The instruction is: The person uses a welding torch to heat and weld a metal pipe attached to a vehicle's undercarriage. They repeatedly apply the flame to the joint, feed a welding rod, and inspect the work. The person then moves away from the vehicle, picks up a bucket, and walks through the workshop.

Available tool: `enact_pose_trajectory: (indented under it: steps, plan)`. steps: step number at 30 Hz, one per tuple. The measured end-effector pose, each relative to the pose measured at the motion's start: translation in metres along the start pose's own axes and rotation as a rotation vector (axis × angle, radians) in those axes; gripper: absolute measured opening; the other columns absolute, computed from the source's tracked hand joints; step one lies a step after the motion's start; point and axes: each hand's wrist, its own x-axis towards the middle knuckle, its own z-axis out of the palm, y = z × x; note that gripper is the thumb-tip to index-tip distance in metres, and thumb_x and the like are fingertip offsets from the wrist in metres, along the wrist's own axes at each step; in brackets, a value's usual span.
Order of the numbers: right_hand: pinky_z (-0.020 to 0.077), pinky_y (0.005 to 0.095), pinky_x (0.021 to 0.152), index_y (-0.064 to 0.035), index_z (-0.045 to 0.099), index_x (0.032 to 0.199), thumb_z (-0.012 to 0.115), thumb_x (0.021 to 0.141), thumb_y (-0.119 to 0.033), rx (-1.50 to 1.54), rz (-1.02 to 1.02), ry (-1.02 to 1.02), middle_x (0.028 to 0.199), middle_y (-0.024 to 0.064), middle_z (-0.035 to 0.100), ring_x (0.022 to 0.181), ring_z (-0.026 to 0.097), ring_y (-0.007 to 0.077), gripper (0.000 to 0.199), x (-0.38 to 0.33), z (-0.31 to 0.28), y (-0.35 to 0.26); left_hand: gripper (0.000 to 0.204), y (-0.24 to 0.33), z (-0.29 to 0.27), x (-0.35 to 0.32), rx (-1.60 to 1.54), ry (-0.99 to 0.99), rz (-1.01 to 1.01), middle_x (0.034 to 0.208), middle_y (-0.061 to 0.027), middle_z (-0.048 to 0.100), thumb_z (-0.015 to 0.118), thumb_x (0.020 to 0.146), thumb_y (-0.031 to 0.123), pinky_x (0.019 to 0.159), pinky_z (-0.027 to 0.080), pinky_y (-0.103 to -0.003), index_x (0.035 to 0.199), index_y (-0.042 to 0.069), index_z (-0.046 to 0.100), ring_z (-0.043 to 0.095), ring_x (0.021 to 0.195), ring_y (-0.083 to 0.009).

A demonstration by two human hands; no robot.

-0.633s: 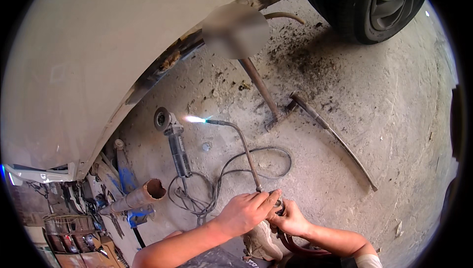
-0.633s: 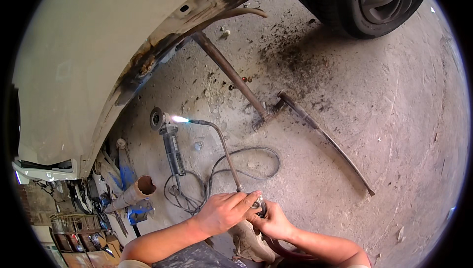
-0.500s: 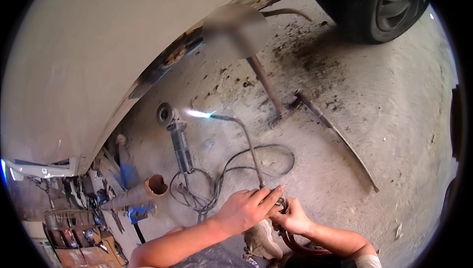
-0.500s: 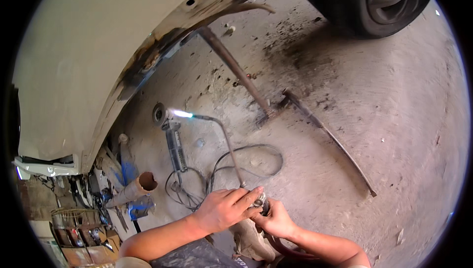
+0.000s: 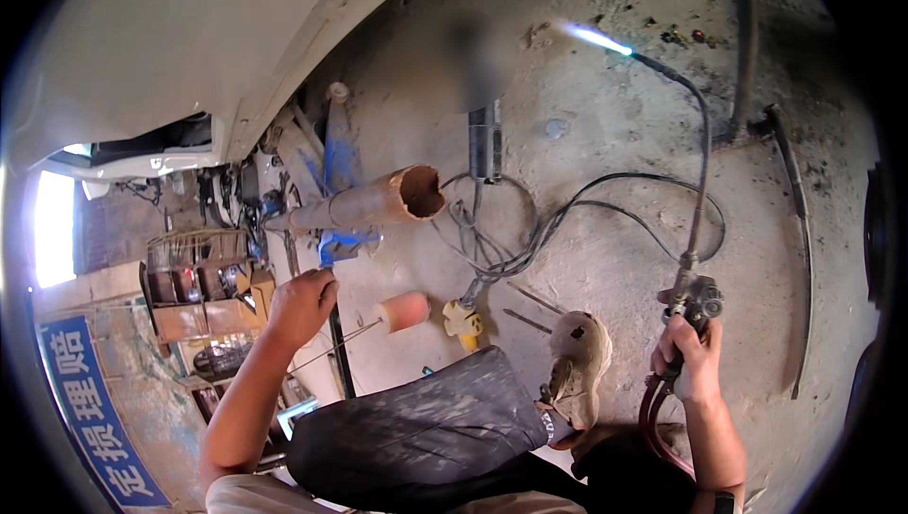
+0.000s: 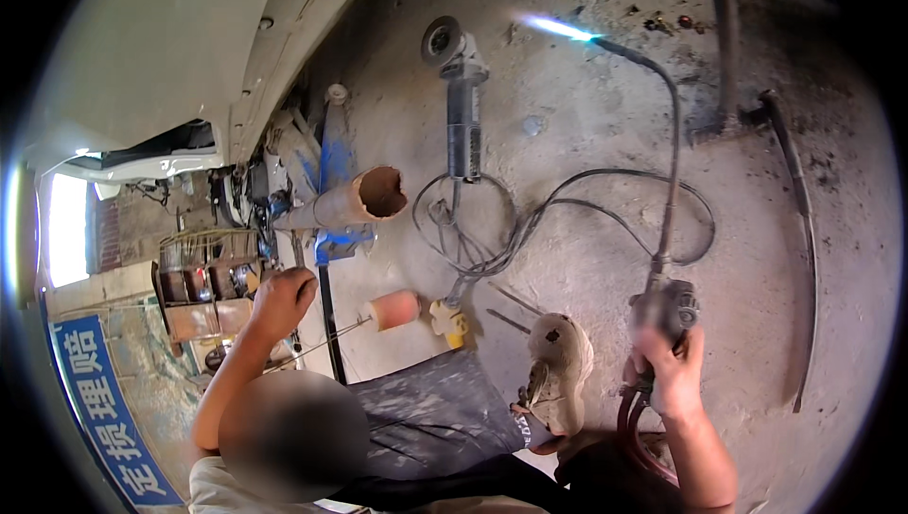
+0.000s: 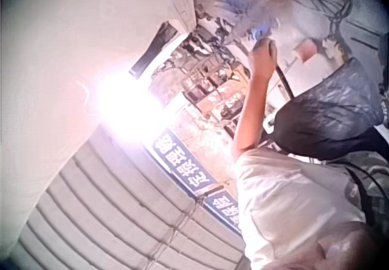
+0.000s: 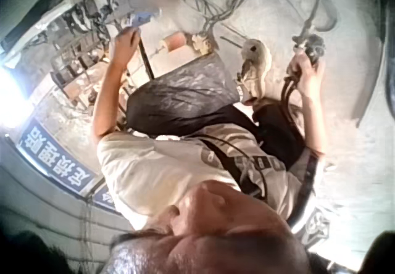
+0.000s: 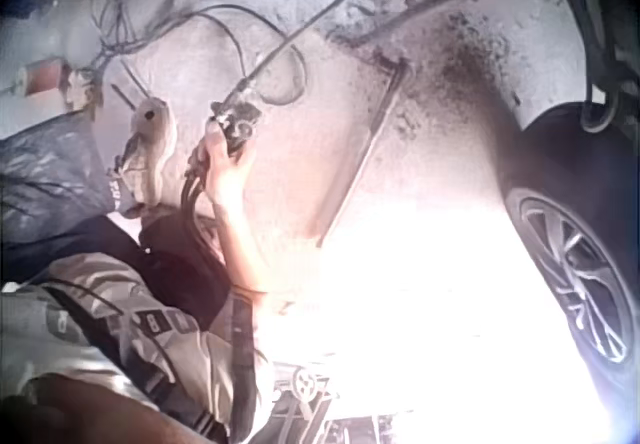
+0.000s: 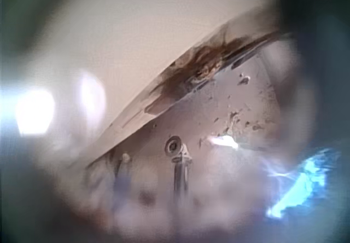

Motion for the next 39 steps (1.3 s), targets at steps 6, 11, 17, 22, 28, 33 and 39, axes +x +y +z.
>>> enact_pose_trajectory:
  steps: [6, 11, 17, 22, 28, 33, 39]
  plan:
    - [0.0420, 0.0275, 0.039, 0.0061, 0.052, 0.111, 0.058, 0.085, -0.016, -0.005, -0.025, 0.013, 0.057, 0.0012, 0.045, 0.043, 0.042, 0.0105, 0.035, 0.010, 0.000, -0.003, 0.029, -0.088, 0.073, -0.038, 0.108, -0.590, -0.262, 0.086, -0.0179, 0.064, 0.054, 0.087, 0.034, 0.074, 0.048, -0.045, 0.086, 0.006, 0.064, 0.061, 0.083, -0.0375]
    - [0.0418, 0.0272, 0.039, 0.0061, 0.052, 0.111, 0.059, 0.085, -0.019, -0.012, -0.053, 0.035, 0.057, 0.0013, 0.044, 0.043, 0.042, 0.0103, 0.037, 0.017, -0.004, -0.010, 0.040, -0.098, 0.108, -0.037, 0.054, -0.825, -0.277, 0.085, -0.0195, 0.066, 0.063, 0.077, 0.041, 0.076, 0.050, -0.041, 0.087, 0.002, 0.068, 0.064, 0.084, -0.0342]
    - [0.0417, 0.0273, 0.040, 0.0066, 0.052, 0.112, 0.060, 0.084, -0.019, -0.014, -0.032, 0.024, 0.057, 0.0018, 0.045, 0.043, 0.043, 0.0108, 0.039, 0.018, -0.006, -0.009, 0.030, -0.114, 0.129, -0.060, -0.360, -0.798, -0.725, 0.075, -0.0114, 0.068, 0.070, 0.077, 0.028, 0.060, 0.052, -0.036, 0.091, 0.001, 0.065, 0.066, 0.068, -0.0219]
    - [0.0427, 0.0284, 0.040, 0.0068, 0.053, 0.111, 0.059, 0.085, -0.017, 0.000, -0.044, 0.005, 0.057, 0.0020, 0.047, 0.043, 0.044, 0.0108, 0.036, 0.018, -0.008, -0.010, 0.027, -0.123, 0.103, -0.075, -0.148, -0.832, -0.454, 0.072, -0.0096, 0.067, 0.059, 0.086, 0.026, 0.059, 0.050, -0.035, 0.094, 0.001, 0.063, 0.065, 0.065, -0.0195]
    - [0.0429, 0.0278, 0.041, 0.0067, 0.054, 0.111, 0.059, 0.085, -0.016, 0.005, -0.056, 0.007, 0.057, 0.0016, 0.047, 0.043, 0.044, 0.0105, 0.035, 0.014, -0.009, -0.014, 0.026, -0.118, -0.007, -0.082, 0.014, -0.958, -0.388, 0.084, -0.0090, 0.069, 0.057, 0.085, 0.029, 0.077, 0.049, -0.036, 0.099, 0.010, 0.068, 0.066, 0.083, -0.0240]
    - [0.0425, 0.0275, 0.040, 0.0069, 0.054, 0.110, 0.058, 0.085, -0.015, 0.010, -0.025, 0.012, 0.057, 0.0014, 0.047, 0.043, 0.044, 0.0105, 0.033, 0.014, -0.006, -0.013, 0.025, -0.131, -0.036, -0.082, 0.193, -1.090, -0.376, 0.086, -0.0076, 0.070, 0.059, 0.083, 0.028, 0.075, 0.050, -0.030, 0.101, 0.016, 0.071, 0.066, 0.077, -0.0183]
    - [0.0424, 0.0281, 0.041, 0.0065, 0.055, 0.110, 0.058, 0.086, -0.016, 0.026, -0.070, 0.014, 0.056, 0.0008, 0.045, 0.042, 0.044, 0.0112, 0.033, 0.013, -0.014, -0.016, 0.022, -0.126, -0.095, -0.087, 0.004, -1.068, -0.600, 0.078, -0.0031, 0.070, 0.059, 0.087, 0.027, 0.063, 0.049, -0.025, 0.100, 0.015, 0.072, 0.058, 0.062, -0.0087]
